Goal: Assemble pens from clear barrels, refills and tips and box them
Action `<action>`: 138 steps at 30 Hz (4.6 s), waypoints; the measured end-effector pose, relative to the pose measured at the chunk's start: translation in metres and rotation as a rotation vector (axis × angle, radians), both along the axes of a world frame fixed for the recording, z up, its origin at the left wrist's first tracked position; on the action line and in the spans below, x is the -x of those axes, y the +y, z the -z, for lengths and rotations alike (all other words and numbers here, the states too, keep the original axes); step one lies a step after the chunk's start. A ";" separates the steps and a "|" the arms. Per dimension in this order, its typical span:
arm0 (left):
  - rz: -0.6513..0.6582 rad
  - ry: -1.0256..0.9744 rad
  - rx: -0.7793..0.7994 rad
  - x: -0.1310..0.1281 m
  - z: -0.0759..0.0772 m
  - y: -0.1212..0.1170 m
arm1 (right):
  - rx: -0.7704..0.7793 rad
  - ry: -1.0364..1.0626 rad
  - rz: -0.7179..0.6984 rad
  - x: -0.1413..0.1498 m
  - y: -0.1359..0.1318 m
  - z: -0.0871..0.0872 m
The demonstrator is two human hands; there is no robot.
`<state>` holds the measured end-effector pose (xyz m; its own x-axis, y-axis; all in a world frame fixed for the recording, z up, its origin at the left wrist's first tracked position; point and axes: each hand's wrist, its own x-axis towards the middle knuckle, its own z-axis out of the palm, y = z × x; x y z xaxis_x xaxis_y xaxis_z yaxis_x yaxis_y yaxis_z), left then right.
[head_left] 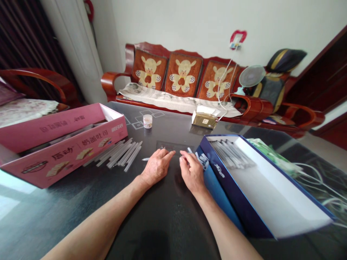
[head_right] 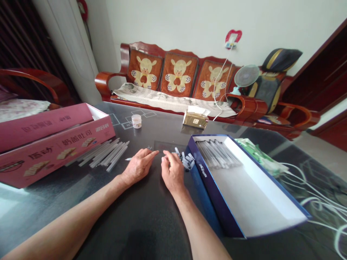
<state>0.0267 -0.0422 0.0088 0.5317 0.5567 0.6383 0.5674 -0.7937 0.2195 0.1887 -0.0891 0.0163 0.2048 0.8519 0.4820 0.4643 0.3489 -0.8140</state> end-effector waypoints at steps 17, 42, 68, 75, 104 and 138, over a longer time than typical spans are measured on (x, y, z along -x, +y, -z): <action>-0.068 0.101 -0.011 -0.002 -0.003 -0.002 | 0.005 0.275 0.007 -0.006 0.014 0.019; -0.009 0.051 0.006 -0.017 -0.003 0.004 | 0.142 0.492 -0.015 -0.004 0.012 0.017; 0.035 0.113 0.049 -0.016 -0.005 0.002 | 0.153 0.352 -0.067 -0.005 0.013 0.020; 0.042 -0.011 0.125 -0.014 -0.004 0.005 | 0.185 0.392 -0.080 -0.004 0.013 0.019; 0.096 0.110 0.029 -0.014 -0.007 0.004 | 0.271 0.148 0.048 0.001 0.005 0.004; 0.188 -1.437 1.404 -0.021 -0.028 0.011 | 0.132 -0.030 0.039 0.005 -0.002 -0.003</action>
<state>0.0475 -0.0312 0.0372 0.2299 0.9577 -0.1732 -0.6021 0.2798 0.7478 0.1833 -0.0916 0.0189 0.2261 0.8999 0.3729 0.5006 0.2210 -0.8370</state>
